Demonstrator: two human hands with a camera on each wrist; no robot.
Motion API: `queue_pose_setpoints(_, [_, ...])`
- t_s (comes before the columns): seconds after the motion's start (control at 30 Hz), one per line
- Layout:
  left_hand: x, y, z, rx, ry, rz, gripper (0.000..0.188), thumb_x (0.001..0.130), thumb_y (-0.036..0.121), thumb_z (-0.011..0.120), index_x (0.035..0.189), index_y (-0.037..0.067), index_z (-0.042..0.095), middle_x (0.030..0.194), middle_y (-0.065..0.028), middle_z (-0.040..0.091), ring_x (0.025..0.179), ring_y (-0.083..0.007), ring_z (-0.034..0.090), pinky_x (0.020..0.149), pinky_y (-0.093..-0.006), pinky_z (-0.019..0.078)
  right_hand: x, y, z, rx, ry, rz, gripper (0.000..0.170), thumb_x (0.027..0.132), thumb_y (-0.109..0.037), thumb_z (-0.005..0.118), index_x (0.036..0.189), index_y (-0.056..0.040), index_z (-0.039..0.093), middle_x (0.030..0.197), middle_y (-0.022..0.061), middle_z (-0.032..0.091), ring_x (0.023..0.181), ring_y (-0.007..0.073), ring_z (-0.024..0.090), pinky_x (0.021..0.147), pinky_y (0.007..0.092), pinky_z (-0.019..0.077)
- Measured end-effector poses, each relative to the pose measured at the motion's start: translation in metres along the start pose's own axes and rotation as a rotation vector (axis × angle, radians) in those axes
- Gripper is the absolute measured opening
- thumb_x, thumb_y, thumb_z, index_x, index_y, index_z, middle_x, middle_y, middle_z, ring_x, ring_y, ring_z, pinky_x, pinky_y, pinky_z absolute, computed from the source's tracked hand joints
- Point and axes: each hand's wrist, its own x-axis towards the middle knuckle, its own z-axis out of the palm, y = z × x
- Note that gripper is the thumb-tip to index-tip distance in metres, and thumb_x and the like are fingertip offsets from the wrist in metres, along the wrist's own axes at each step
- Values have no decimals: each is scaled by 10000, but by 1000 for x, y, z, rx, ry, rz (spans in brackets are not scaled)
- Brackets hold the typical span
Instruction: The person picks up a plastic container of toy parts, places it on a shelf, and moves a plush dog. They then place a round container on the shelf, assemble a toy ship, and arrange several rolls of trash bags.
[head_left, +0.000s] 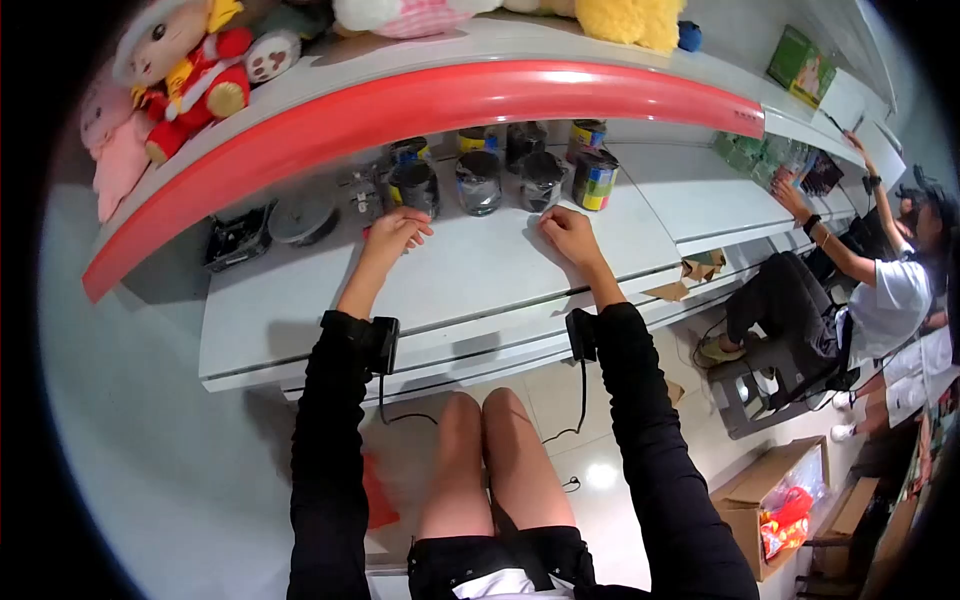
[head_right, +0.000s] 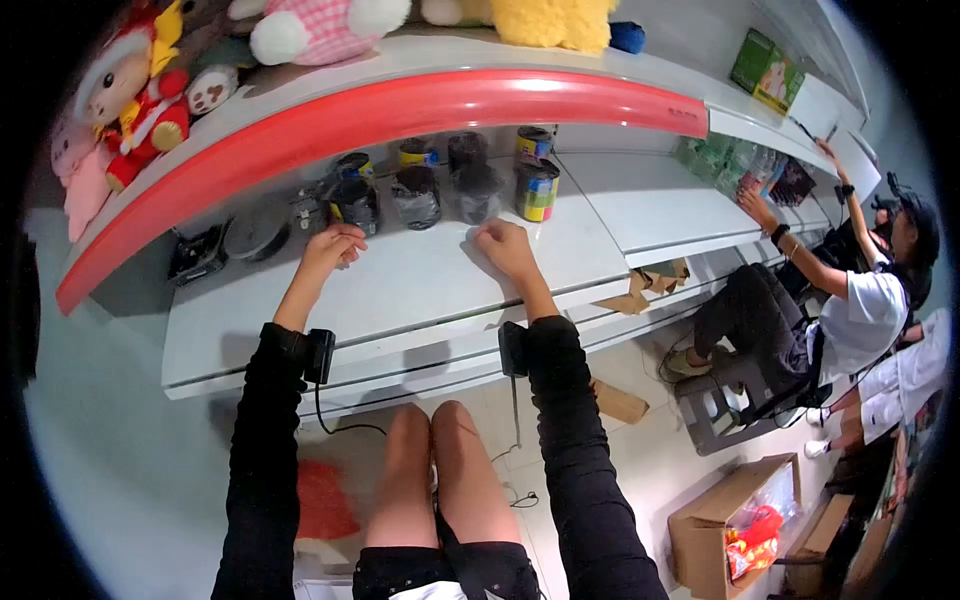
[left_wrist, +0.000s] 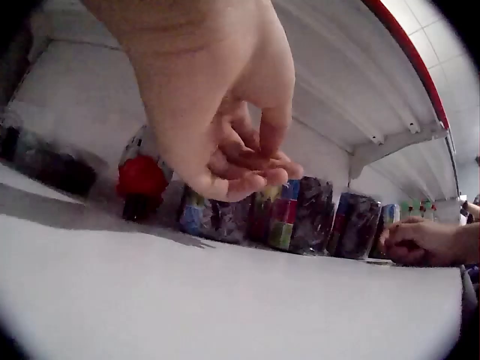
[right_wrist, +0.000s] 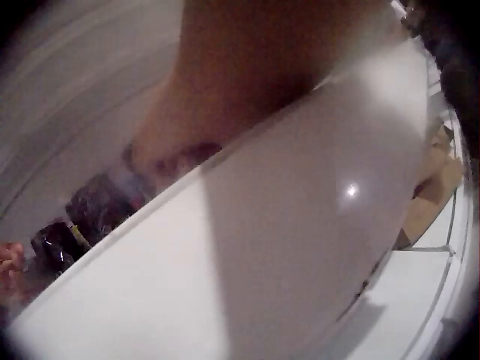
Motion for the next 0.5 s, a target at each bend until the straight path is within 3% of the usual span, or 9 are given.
queue_pose_setpoints(0.27, [-6, 30, -8, -58, 82, 163, 186, 855, 149, 471, 969, 34, 564, 825, -36, 615, 705, -85, 538, 631, -213, 422, -8, -1, 4, 49, 61, 34, 134, 766, -110, 523, 776, 2, 596, 645, 37, 574, 574, 88, 511, 537, 225, 409])
queue_pose_setpoints(0.5, [1, 15, -43, -629, 237, 206, 168, 842, 151, 518, 974, 54, 553, 839, -28, 579, 731, -98, 524, 625, -218, 414, -5, -5, 5, 102, 81, 36, 106, 793, -67, 511, 769, 7, 584, 635, 23, 562, 546, 69, 485, 507, 216, 388])
